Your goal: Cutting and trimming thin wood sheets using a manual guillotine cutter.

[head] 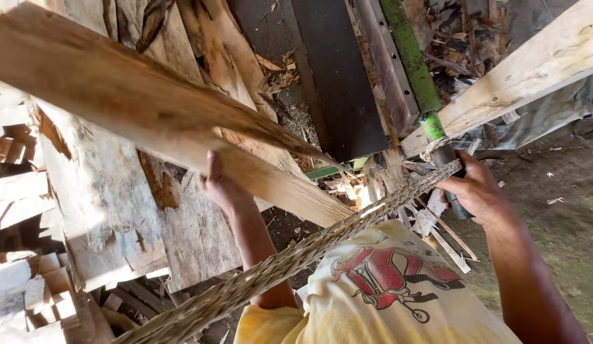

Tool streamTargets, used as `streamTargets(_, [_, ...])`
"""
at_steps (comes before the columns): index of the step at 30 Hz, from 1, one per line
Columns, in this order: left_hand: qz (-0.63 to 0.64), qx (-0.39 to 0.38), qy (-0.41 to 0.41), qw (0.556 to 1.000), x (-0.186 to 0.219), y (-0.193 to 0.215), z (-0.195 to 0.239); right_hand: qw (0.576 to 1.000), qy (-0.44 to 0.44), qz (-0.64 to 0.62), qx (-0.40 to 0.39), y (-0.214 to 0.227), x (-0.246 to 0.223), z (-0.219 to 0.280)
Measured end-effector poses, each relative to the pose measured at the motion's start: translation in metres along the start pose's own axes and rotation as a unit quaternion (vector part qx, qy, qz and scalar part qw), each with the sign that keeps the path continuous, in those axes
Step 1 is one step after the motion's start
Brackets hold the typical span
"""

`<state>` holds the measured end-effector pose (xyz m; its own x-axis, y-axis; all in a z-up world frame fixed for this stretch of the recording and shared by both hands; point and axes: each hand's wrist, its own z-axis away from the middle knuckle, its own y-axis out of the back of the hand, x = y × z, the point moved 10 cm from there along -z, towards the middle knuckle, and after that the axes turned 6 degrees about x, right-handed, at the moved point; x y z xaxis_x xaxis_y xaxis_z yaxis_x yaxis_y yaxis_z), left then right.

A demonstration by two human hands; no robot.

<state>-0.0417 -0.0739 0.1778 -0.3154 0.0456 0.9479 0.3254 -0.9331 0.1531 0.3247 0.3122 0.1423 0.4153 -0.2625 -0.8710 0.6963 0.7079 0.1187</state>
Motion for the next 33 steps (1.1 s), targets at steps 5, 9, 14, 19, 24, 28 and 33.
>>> streamTargets(5, [0.275,-0.002,0.027,0.961,-0.042,0.044,-0.044,1.000,-0.006,-0.004,-0.004,-0.003,-0.011,0.004])
streamTargets(9, [0.410,-0.011,0.078,0.909,-0.057,0.067,-0.056,1.000,-0.007,-0.021,-0.022,-0.003,-0.003,-0.001])
streamTargets(14, [0.239,0.054,0.093,0.965,-0.125,0.020,-0.038,0.998,-0.048,-0.027,-0.013,0.003,0.001,-0.003])
streamTargets(19, [0.164,0.090,0.135,0.973,-0.235,-0.029,-0.068,0.999,-0.032,-0.011,-0.006,0.006,-0.006,-0.001])
streamTargets(24, [0.264,0.154,0.167,0.937,-0.233,-0.032,-0.054,1.000,-0.020,-0.009,-0.002,0.010,-0.005,-0.001])
streamTargets(28, [0.226,0.155,0.165,0.948,-0.162,0.001,-0.041,0.999,-0.028,-0.023,0.009,0.013,-0.009,0.005])
streamTargets(33, [0.291,0.192,0.135,0.927,-0.189,-0.029,-0.062,1.000,-0.009,0.019,0.013,0.004,-0.026,0.009])
